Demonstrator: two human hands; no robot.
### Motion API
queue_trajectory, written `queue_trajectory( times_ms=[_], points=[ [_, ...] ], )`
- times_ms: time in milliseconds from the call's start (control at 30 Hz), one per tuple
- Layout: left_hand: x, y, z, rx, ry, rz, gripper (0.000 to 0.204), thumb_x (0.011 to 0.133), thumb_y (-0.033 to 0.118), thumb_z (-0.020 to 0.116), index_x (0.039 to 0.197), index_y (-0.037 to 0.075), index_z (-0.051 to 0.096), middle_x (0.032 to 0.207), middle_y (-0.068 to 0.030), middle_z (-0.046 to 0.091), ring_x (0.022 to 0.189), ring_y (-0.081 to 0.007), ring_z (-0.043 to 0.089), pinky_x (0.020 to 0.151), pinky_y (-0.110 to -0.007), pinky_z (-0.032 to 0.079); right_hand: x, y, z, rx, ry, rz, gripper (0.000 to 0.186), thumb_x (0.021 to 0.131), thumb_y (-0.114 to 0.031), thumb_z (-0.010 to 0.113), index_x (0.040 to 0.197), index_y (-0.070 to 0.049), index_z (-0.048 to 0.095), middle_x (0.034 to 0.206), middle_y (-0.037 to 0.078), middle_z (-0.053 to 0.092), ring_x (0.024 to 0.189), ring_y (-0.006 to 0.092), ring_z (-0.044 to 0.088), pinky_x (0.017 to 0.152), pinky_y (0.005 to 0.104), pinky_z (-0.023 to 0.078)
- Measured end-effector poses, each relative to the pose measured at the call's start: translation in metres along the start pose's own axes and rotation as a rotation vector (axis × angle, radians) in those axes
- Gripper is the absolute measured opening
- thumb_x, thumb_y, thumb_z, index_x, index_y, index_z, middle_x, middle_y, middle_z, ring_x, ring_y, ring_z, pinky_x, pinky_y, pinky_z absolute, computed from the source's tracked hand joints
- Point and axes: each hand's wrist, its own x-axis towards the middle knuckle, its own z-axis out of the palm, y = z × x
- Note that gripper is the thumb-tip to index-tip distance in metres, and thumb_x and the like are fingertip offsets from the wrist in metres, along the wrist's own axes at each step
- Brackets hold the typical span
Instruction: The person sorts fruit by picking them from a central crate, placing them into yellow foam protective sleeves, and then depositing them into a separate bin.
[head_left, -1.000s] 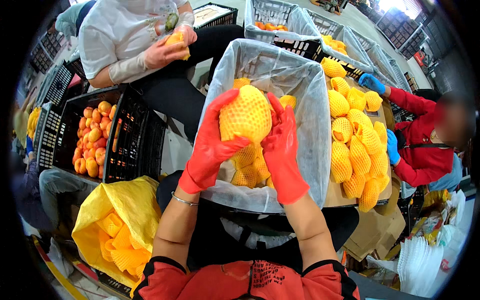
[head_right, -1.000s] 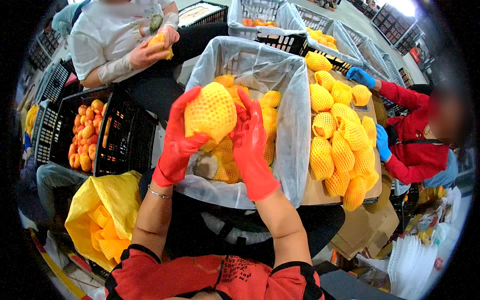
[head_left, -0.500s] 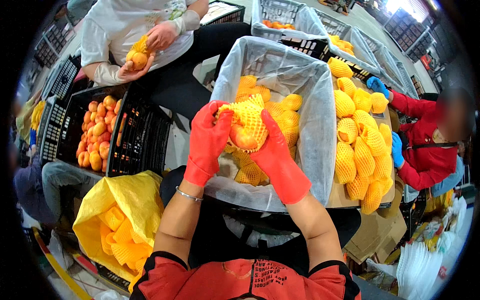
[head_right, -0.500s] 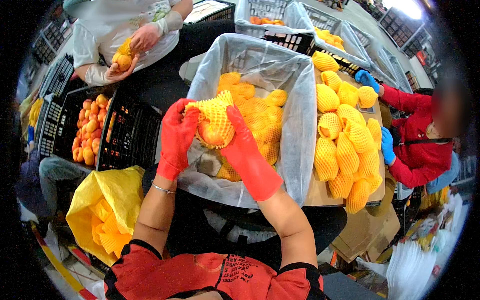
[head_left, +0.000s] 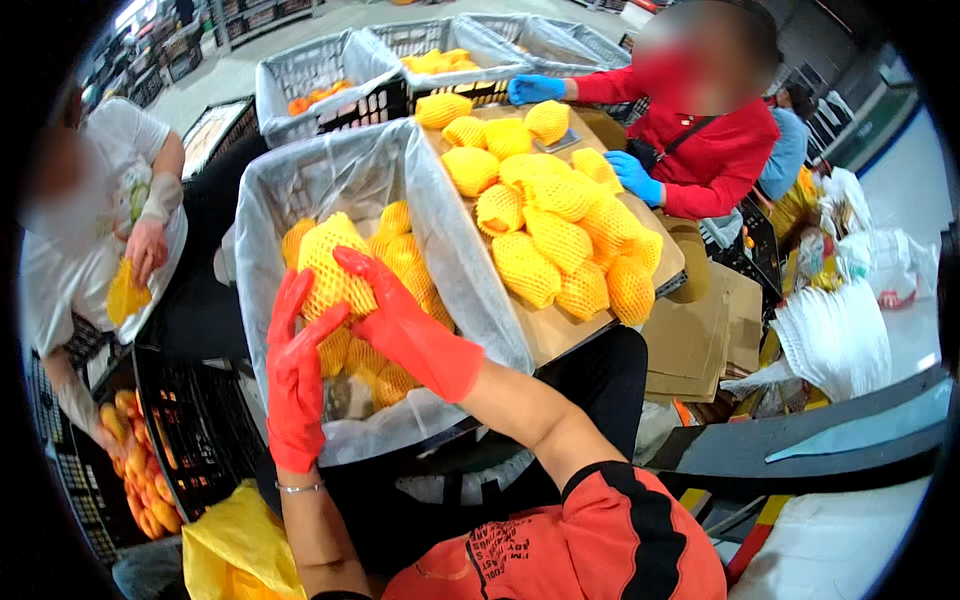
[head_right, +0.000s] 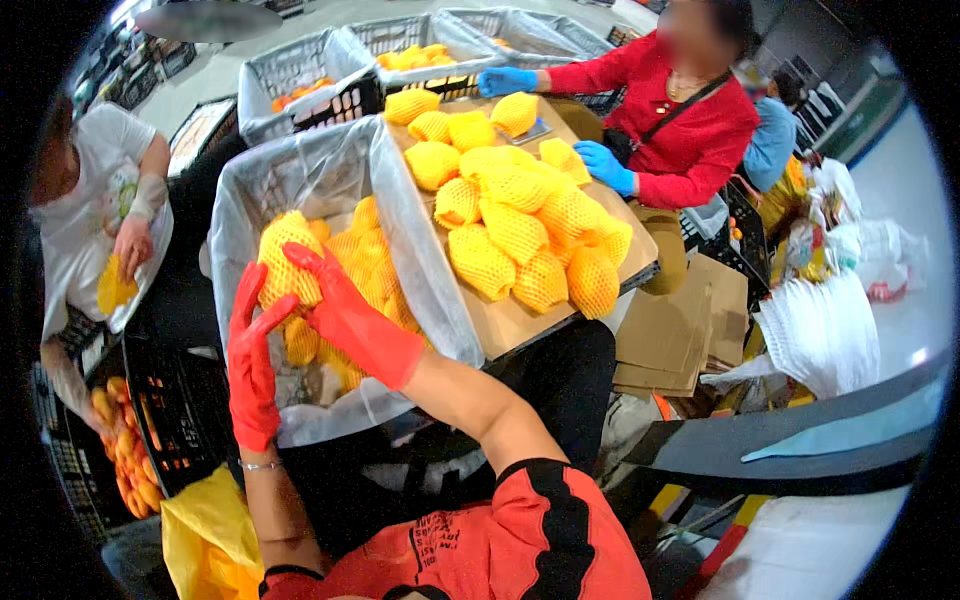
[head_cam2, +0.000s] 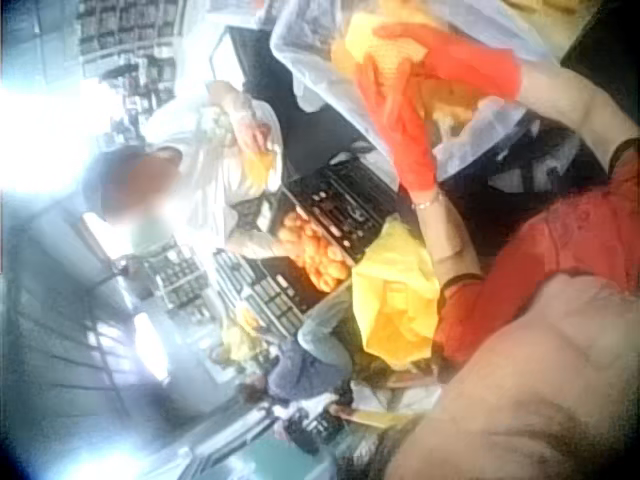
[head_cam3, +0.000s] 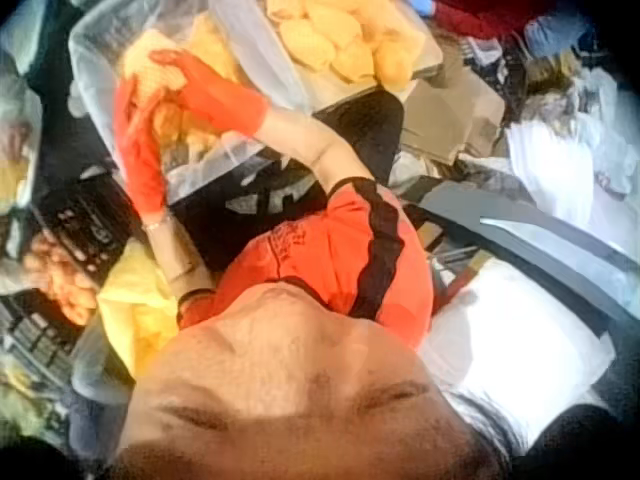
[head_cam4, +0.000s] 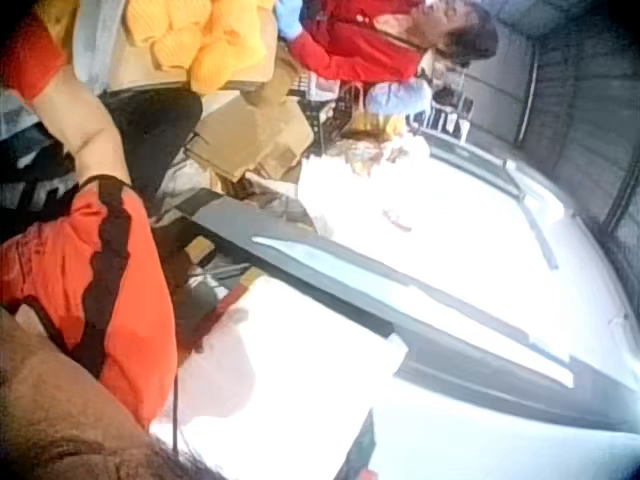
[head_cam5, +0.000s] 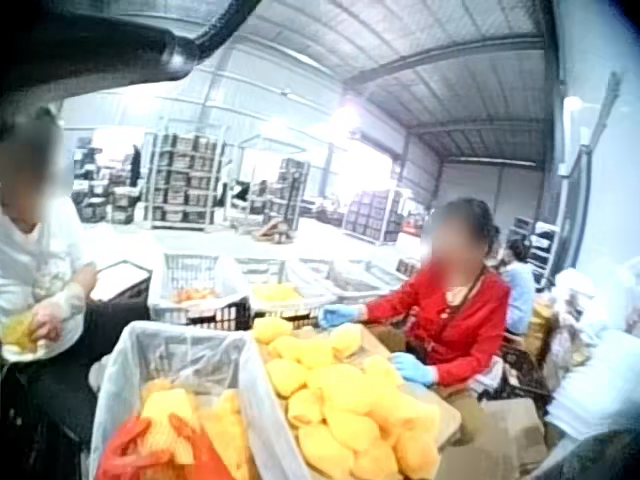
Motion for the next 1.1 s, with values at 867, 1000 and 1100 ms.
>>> queue_trajectory(
  times_ms=[867,1000,1100],
  points=[
    [-0.014,-0.048,0.001,0.405,0.135,-0.26,0.037,0.09,0.006,0.069,0.126,0.01,0.066,0.127,-0.0114,0.066,0.123,-0.0283,0.059,0.104,-0.036,0.046,-0.05,-0.286,-0.041,-1.843,0.237,-0.944,0.038,0.097,-0.017,0.066,0.13,-0.001,0.061,0.129,0.013,0.065,0.117,0.0215,0.063,0.101,0.0334,0.047],
    [-0.021,-0.053,0.001,0.394,0.16,-0.213,0.035,0.09,0.007,0.069,0.125,0.01,0.066,0.125,-0.0107,0.067,0.122,-0.0282,0.06,0.104,-0.037,0.046,-0.033,-0.133,-0.003,-1.989,-0.249,-0.001,0.049,0.095,-0.02,0.065,0.141,-0.006,0.054,0.13,0.015,0.064,0.12,0.0232,0.06,0.103,0.0345,0.046],
    [-0.02,-0.056,0.002,0.321,0.188,-0.202,0.033,0.091,0.009,0.068,0.124,0.01,0.067,0.124,-0.0109,0.067,0.121,-0.0289,0.06,0.103,-0.038,0.046,-0.007,-0.064,-0.025,-2.315,-0.735,0.241,0.061,0.089,-0.023,0.069,0.145,-0.009,0.049,0.134,0.021,0.06,0.12,0.0361,0.059,0.103,0.0419,0.046]
  ],
)
